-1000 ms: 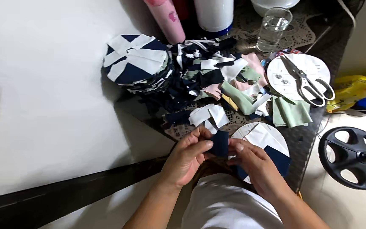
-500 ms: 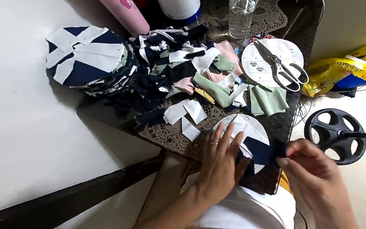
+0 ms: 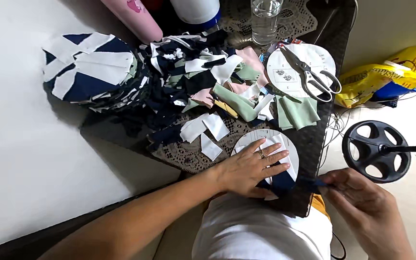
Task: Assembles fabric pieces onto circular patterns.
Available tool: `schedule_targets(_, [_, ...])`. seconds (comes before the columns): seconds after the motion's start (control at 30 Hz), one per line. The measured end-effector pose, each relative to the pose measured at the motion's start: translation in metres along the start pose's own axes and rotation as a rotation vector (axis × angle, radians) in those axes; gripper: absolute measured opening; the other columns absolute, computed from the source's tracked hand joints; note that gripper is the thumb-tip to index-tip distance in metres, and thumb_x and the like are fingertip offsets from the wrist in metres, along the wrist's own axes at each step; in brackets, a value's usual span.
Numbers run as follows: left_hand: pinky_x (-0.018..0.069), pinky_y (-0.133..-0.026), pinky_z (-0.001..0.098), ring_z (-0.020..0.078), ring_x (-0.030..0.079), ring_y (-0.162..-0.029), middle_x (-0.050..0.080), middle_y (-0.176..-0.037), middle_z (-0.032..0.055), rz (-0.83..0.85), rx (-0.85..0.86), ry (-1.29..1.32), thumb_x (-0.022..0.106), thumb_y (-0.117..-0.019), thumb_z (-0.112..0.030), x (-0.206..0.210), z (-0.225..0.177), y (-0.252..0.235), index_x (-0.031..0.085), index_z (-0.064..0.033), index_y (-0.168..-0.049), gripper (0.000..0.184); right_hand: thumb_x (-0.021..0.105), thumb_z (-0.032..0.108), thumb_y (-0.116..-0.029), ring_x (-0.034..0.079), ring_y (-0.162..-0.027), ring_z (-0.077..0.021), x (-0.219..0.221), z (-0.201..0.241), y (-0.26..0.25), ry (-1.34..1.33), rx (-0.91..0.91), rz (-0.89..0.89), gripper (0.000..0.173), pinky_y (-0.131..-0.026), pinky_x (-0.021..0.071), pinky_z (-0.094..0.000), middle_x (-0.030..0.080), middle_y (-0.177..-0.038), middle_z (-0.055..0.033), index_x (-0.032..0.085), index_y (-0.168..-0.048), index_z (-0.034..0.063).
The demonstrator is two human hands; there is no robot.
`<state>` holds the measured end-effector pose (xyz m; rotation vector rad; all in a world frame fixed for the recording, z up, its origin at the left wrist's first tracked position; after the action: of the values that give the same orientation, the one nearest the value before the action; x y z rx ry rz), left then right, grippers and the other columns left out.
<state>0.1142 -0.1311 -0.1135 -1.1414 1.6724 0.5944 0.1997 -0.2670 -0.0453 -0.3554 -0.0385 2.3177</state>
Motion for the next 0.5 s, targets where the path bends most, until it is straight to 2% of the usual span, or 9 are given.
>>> schedule_targets(0.07, [0.0221,-0.121,0.0626,0.0352,0.033,-0.152,0.043,-0.16,0.0154,-0.133,-0.045,0.131,0.039,-0.0988,-0.067,-0.017,-0.002,0.001,0.045,-0.0093,-0.153,0.079,0.066,0.007,-0.0914,0.067,-0.08,0.0032,0.009,-0.003,0.0,-0.112,0.039,0.035,0.009,-0.074,0.0585,-0.0149,0.071,-0.091,0.0108,0.069,-0.098,0.0115])
schedule_targets(0.13, [0.0236,-0.123,0.0556,0.0313,0.037,-0.15,0.049,-0.155,0.0166,-0.258,-0.125,0.421,0.027,-0.0995,-0.074,-0.035,-0.007,0.0,0.048,-0.0012,-0.149,0.091,0.068,0.006,-0.091,0.068,-0.08,0.0027,0.017,-0.007,-0.001,-0.262,0.088,0.068,0.011,-0.073,0.0586,-0.0155,0.072,-0.091,0.0113,0.07,-0.099,0.0137])
schedule_targets(0.17, [0.0277,-0.123,0.0506,0.0287,0.041,-0.148,0.054,-0.15,0.017,-0.299,-0.159,0.584,0.03,-0.0979,-0.076,-0.04,-0.011,-0.002,0.052,0.0022,-0.146,0.094,0.069,0.005,-0.0908,0.068,-0.08,0.0022,0.021,-0.009,-0.001,-0.32,0.106,0.075,0.011,-0.073,0.0589,-0.0158,0.073,-0.091,0.0104,0.071,-0.099,0.0132])
schedule_targets(0.2, [0.0346,-0.121,0.0439,0.025,0.047,-0.143,0.059,-0.144,0.0172,-0.329,-0.189,0.724,0.04,-0.0974,-0.073,-0.042,-0.014,-0.004,0.056,0.0045,-0.14,0.09,0.069,0.004,-0.0906,0.069,-0.081,0.001,0.023,-0.011,-0.001,-0.36,0.123,0.075,0.012,-0.073,0.0592,-0.0166,0.073,-0.091,0.009,0.071,-0.099,0.012])
schedule_targets(0.23, [0.0423,-0.115,0.0365,0.0194,0.055,-0.134,0.064,-0.135,0.0162,-0.366,-0.222,0.838,0.054,-0.0979,-0.062,-0.042,-0.016,-0.005,0.06,0.006,-0.133,0.077,0.069,0.002,-0.0906,0.069,-0.081,-0.0007,0.026,-0.014,-0.001,-0.384,0.136,0.071,0.013,-0.073,0.0598,-0.018,0.073,-0.092,0.0072,0.07,-0.101,0.0103])
schedule_targets(0.27, [0.0491,-0.106,0.0298,0.0128,0.061,-0.121,0.068,-0.123,0.0138,-0.417,-0.266,0.927,0.065,-0.0976,-0.043,-0.041,-0.018,-0.005,0.064,0.0071,-0.124,0.057,0.069,0.001,-0.0901,0.07,-0.081,-0.0021,0.028,-0.017,-0.001,-0.398,0.146,0.064,0.014,-0.073,0.0602,-0.0191,0.073,-0.093,0.0055,0.069,-0.102,0.0085])
schedule_targets(0.33, [0.0564,-0.089,0.0215,0.0036,0.067,-0.098,0.072,-0.102,0.0062,-0.521,-0.38,1.041,0.069,-0.0959,-0.014,-0.037,-0.013,-0.003,0.067,0.0061,-0.107,0.023,0.07,0.0,-0.0893,0.07,-0.082,-0.0024,0.032,-0.022,-0.002,-0.395,0.159,0.057,0.017,-0.074,0.06,-0.0192,0.073,-0.093,0.0044,0.068,-0.104,0.0069])
schedule_targets(0.4, [0.0571,-0.08,0.0178,-0.0001,0.067,-0.086,0.071,-0.092,0.0006,-0.578,-0.485,1.086,0.065,-0.0954,-0.004,-0.032,-0.006,0.001,0.067,0.0033,-0.102,0.01,0.07,0.001,-0.0893,0.069,-0.08,-0.0024,0.034,-0.028,-0.001,-0.395,0.172,0.035,0.017,-0.071,0.0595,-0.019,0.073,-0.092,0.0043,0.067,-0.105,0.0065])
schedule_targets(0.5, [0.0572,-0.075,0.0166,-0.0002,0.067,-0.081,0.071,-0.09,-0.0012,-0.571,-0.574,1.082,0.065,-0.096,-0.005,-0.028,0.001,0.005,0.069,0.0018,-0.105,0.012,0.066,0.0,-0.092,0.068,-0.075,-0.0023,0.033,-0.037,-0.002,-0.432,0.206,-0.017,0.014,-0.067,0.0584,-0.0186,0.072,-0.089,0.0048,0.067,-0.104,0.0063])
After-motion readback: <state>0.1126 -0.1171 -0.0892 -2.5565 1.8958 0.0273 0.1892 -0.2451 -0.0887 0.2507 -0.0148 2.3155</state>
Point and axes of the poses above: each hand's wrist, its own y-axis away from the middle knuckle, its own x-axis out of the palm, z = x × y, the point moved 10 cm from there along -y, towards the middle knuckle
